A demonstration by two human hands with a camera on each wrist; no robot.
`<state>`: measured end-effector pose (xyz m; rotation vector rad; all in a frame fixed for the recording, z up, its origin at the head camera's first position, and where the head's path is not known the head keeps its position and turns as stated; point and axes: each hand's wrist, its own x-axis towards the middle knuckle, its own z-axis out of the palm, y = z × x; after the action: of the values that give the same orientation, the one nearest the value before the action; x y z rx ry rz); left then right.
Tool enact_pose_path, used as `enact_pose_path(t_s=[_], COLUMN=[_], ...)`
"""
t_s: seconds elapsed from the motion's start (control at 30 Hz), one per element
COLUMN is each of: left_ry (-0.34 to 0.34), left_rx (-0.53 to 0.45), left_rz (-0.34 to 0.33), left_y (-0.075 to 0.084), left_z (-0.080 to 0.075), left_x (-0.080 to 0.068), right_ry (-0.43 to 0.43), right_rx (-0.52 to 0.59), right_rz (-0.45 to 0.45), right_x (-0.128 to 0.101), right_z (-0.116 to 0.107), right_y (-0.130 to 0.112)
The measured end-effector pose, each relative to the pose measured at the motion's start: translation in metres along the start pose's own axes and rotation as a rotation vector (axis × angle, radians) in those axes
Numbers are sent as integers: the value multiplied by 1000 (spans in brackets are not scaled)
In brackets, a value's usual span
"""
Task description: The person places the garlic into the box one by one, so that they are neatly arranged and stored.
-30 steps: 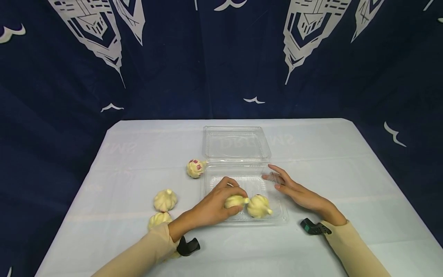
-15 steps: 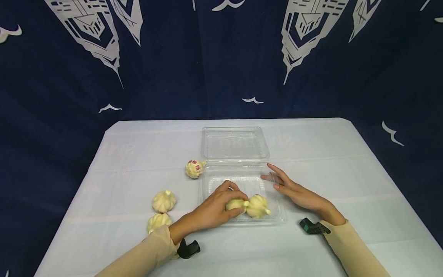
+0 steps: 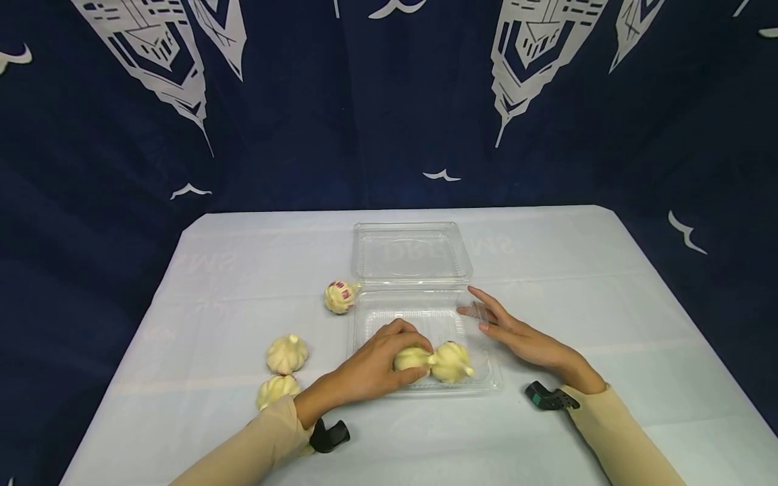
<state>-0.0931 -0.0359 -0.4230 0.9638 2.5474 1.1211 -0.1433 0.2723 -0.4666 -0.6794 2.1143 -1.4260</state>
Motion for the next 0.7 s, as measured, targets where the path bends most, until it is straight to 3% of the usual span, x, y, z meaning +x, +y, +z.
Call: enact_pose_path(t_s=[0.7], left_ry=[27], left_rx=[29], left_rz=[9], left_y=[1], left_z=[-2], left_x=[1], right_ry=[-21], right_rx=[34], right_rz=[-9], right_x=[0], right_z=[0], right_y=[-3])
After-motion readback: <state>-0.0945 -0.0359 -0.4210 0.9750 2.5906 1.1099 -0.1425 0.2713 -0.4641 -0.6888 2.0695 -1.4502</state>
